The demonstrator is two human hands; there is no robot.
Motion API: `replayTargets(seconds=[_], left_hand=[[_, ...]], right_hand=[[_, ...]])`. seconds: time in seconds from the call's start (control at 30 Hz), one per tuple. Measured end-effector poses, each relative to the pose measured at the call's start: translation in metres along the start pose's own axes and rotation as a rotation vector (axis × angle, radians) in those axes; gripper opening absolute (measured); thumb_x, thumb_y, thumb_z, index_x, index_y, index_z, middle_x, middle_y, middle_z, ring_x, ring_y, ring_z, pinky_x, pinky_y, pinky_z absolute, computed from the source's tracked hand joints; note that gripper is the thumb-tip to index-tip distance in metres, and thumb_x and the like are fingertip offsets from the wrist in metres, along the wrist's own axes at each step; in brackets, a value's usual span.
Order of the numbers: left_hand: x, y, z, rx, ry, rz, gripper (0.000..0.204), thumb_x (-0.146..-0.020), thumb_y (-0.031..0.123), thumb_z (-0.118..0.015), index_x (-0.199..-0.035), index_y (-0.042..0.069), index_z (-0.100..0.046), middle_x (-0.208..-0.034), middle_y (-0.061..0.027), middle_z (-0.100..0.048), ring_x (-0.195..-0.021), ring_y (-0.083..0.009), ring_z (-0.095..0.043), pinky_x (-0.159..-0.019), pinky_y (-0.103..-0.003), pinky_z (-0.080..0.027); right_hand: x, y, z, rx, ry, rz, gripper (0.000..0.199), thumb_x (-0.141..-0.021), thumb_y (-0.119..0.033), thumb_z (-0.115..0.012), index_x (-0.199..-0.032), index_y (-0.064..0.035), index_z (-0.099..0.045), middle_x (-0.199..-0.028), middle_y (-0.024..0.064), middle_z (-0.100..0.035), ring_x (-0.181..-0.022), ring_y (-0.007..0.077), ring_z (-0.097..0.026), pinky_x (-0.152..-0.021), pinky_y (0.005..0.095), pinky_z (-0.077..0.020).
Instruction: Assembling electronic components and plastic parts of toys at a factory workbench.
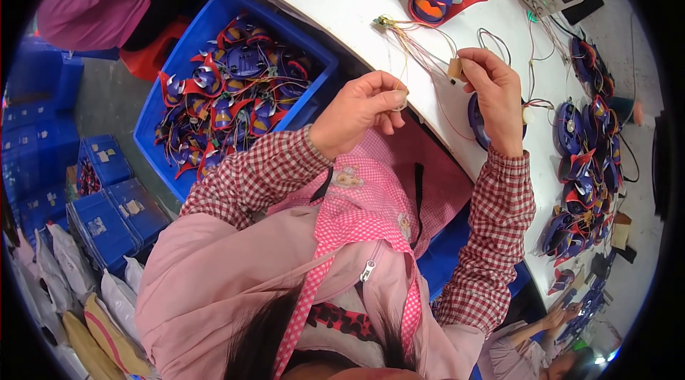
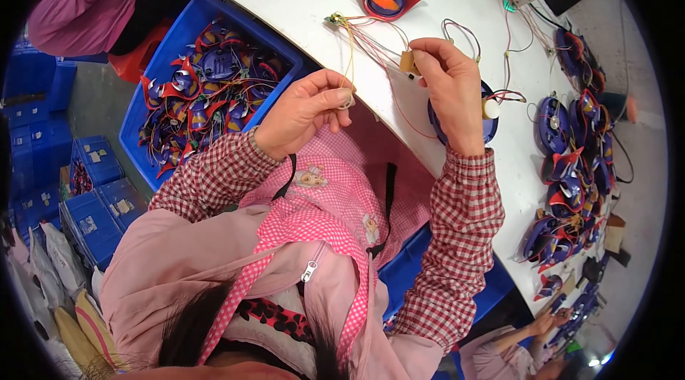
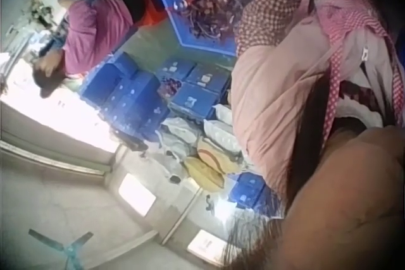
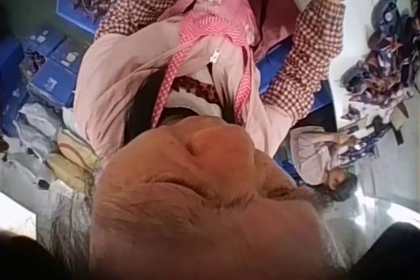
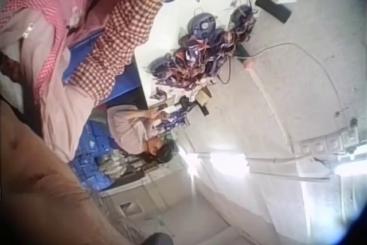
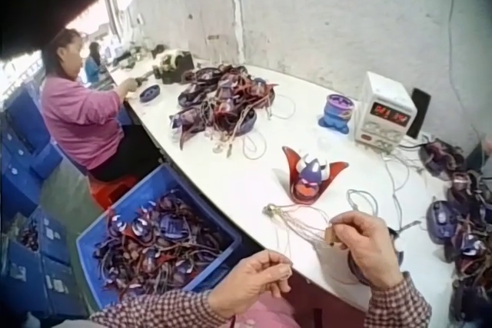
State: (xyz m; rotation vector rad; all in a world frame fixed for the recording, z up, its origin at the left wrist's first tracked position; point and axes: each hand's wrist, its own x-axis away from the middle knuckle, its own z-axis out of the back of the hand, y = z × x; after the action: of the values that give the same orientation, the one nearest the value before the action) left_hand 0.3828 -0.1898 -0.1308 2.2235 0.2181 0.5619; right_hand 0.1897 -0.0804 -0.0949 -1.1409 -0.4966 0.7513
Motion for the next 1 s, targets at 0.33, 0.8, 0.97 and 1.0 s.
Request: replayTargets(seconds=[0.33,0.8,0.97,1.0], left_hand=[[-0.016,-0.002,-0.013,-0.010,-0.014,0.029,0.014,-0.092,0.017,-0.057,-0.094,0.003,-0.058,-0.077,-0.0012,-0.059,-0.060,-0.0065,-0.057,-0.046,-0.015,-0.043],[-0.015,0.002,-0.020,-0.375,0.103,-0.027,0.016,-0.089,0.019,-0.058,-0.085,0.003,-0.058,-0.066,0.0014,-0.055,-0.048,-0.0028,-0.049,-0.039,-0.015,-0.034],[-0.011,0.003,-0.019,-0.388,0.156,-0.017,0.015,-0.090,0.016,-0.057,-0.085,0.002,-0.059,-0.063,0.0019,-0.055,-0.048,-0.0028,-0.048,-0.041,-0.015,-0.034],[-0.011,0.003,-0.020,-0.377,0.172,-0.011,0.014,-0.090,0.015,-0.057,-0.085,0.002,-0.059,-0.063,0.0019,-0.055,-0.048,-0.0027,-0.049,-0.041,-0.015,-0.034]], right_hand=[[0.027,0.000,-0.020,-0.451,-0.262,-0.248,0.023,-0.091,-0.012,-0.056,-0.108,0.0025,-0.060,-0.087,0.0028,-0.061,-0.070,0.0069,-0.052,-0.065,0.0192,-0.0433],[0.053,0.024,-0.036,-0.027,-0.059,0.333,0.014,-0.082,0.000,-0.062,-0.095,0.0003,-0.058,-0.081,0.0106,-0.058,-0.070,0.0214,-0.059,-0.060,0.0287,-0.0466],[0.057,0.023,-0.046,0.086,0.012,0.491,0.017,-0.079,0.001,-0.063,-0.095,-0.0008,-0.057,-0.082,0.0143,-0.057,-0.070,0.0299,-0.059,-0.059,0.0345,-0.0477],[0.058,0.023,-0.046,0.082,0.019,0.484,0.019,-0.078,0.001,-0.064,-0.096,-0.0014,-0.057,-0.082,0.0142,-0.057,-0.070,0.0305,-0.059,-0.058,0.0354,-0.0479]])
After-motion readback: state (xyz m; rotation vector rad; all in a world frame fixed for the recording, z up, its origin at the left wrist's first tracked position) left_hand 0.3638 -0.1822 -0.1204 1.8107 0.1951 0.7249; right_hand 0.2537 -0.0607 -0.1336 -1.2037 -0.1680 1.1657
